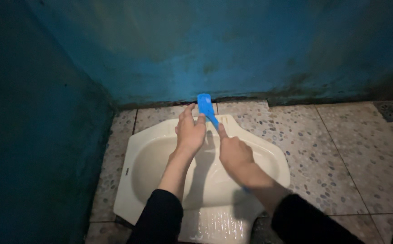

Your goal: The person cleans a squat toilet using a long-handled blue brush, scrubbing the inner surfaces and the ribbed footrest areas while dipping the brush into a pink soapy tub.

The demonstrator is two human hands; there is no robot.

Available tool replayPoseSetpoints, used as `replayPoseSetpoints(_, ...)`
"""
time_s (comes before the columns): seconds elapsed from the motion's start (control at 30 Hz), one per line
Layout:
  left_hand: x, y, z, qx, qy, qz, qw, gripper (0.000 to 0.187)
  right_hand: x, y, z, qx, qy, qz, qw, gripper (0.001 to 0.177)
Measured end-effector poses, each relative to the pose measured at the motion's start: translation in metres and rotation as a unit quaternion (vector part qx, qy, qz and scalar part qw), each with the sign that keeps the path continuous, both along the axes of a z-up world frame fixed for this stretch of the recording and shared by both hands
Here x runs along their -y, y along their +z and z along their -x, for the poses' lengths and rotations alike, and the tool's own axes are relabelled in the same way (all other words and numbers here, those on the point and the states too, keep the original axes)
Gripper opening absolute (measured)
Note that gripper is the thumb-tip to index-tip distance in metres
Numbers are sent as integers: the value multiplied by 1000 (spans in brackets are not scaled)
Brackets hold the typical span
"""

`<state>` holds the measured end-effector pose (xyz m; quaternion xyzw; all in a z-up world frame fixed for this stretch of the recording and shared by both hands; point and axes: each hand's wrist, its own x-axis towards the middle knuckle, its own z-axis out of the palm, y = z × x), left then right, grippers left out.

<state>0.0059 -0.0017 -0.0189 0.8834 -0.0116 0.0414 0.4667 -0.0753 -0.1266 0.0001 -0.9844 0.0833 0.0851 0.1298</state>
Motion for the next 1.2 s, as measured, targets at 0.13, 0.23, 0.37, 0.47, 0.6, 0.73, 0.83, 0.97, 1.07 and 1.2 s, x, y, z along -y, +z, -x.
replayPoseSetpoints(0.13, -2, 1, -3, -14, 9, 2, 1000, 57, 14, 16, 16, -4, 4, -20, 1000, 64)
replayPoseSetpoints(0.23, -6, -1, -7, 24, 10, -4, 1000, 56, 18, 29, 45, -26, 20, -26, 999, 68)
replayPoseSetpoints(0.37, -1, 5, -4, -4, 11, 10, 1000, 57, 19, 30, 53, -43, 30, -3, 999, 69)
replayPoseSetpoints(0.47, 0, 9, 0, -39, 5, 23, 999, 58, 19, 17, 34, -19, 40, -2, 999, 70)
replayPoseSetpoints(0.6, -2, 4, -1, 15, 8, -13, 1000, 56, 19, 6, 0, -2, 38, 27, 999, 73)
replayPoseSetpoints(0.73, -7, -3, -5, 10, 9, -8, 1000, 57, 20, 13, 18, -1, 47, 15, 999, 78)
replayPoseSetpoints(0.83, -12, -8, -11, 9, 15, -6, 1000, 57, 9, 10, 49, -20, 41, 0, 999, 68)
replayPoseSetpoints(0.97, -15, -9, -11, 19, 21, 7, 1000, 57, 1, -2, 51, 1, 68, 5, 998, 72)
replayPoseSetpoints(1.07, -15, -5, -6, 23, 23, 2, 999, 56, -3, -5, 28, 33, 79, 14, 996, 70)
replayPoseSetpoints(1.2, -18, 2, -4, -18, 33, 3, 999, 56, -9, 9, -4, 6, 78, 37, 996, 71)
